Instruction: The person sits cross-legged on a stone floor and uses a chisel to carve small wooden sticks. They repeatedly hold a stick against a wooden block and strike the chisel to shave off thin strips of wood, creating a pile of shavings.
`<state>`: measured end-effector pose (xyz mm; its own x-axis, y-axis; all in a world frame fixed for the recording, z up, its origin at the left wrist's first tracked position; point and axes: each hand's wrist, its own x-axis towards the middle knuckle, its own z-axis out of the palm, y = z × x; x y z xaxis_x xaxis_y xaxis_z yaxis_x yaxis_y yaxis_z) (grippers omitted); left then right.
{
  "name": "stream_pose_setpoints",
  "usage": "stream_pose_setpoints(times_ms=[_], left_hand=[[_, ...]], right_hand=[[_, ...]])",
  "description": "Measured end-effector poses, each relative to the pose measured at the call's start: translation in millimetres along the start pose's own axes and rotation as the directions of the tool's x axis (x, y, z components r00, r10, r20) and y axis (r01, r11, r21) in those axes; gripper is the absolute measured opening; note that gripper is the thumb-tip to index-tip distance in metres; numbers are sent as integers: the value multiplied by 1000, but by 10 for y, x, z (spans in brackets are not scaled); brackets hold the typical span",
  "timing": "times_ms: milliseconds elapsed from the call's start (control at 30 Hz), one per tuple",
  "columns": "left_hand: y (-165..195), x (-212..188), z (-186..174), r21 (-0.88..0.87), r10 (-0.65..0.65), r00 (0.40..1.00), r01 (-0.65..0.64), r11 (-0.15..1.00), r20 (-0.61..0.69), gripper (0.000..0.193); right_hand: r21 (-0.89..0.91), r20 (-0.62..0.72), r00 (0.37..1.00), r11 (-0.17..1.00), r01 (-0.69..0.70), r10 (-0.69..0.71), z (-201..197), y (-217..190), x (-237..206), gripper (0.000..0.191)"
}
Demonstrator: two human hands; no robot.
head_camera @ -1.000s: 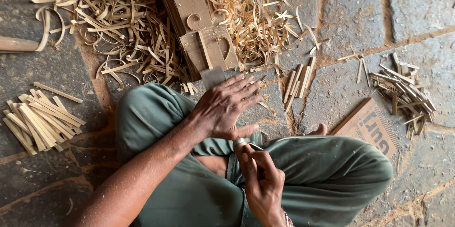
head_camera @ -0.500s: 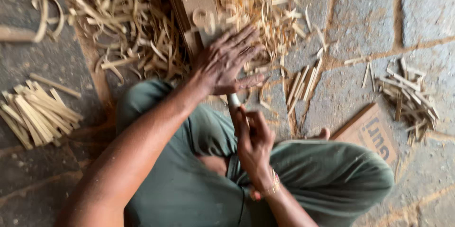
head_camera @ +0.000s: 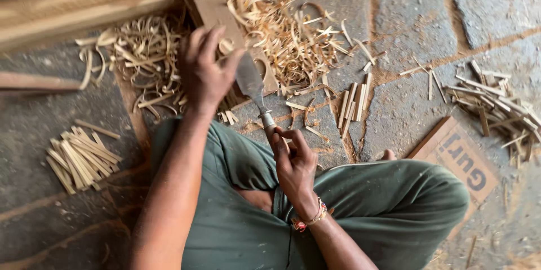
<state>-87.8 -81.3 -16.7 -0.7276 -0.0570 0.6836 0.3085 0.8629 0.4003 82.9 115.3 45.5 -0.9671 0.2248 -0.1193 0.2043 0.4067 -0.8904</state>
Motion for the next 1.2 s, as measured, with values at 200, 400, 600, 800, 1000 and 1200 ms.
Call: stream_pose_setpoints(times_ms=[200, 400, 600, 800, 1000, 1200], left_hand=[[-142, -49, -114, -197, -231, 937, 287, 937, 263, 19], [-201, -35, 70, -205, -325, 862, 425, 882, 389, 28], [-256, -23, 27, -353, -466, 879, 407, 842, -99, 35], [97, -87, -170, 46, -653, 705, 669, 742, 276, 27], [469, -261, -67, 192, -487, 752, 451, 872, 444, 22], [481, -405, -331, -252, -369, 915, 401, 881, 163, 16]], right_hand=[[81, -16, 1000, 996, 25, -24, -7, 13, 27, 15], [16, -15, 1000, 1000, 15, -15, 9, 76, 41, 15], [80, -52, 998, 996, 40, -36, -15, 240, -10, 15], [102, -163, 983, 990, 98, -81, -119, 386, 97, 17], [118, -197, 980, 992, 45, -21, -177, 431, 143, 17], [71, -197, 972, 987, 143, -126, -84, 496, 177, 12]])
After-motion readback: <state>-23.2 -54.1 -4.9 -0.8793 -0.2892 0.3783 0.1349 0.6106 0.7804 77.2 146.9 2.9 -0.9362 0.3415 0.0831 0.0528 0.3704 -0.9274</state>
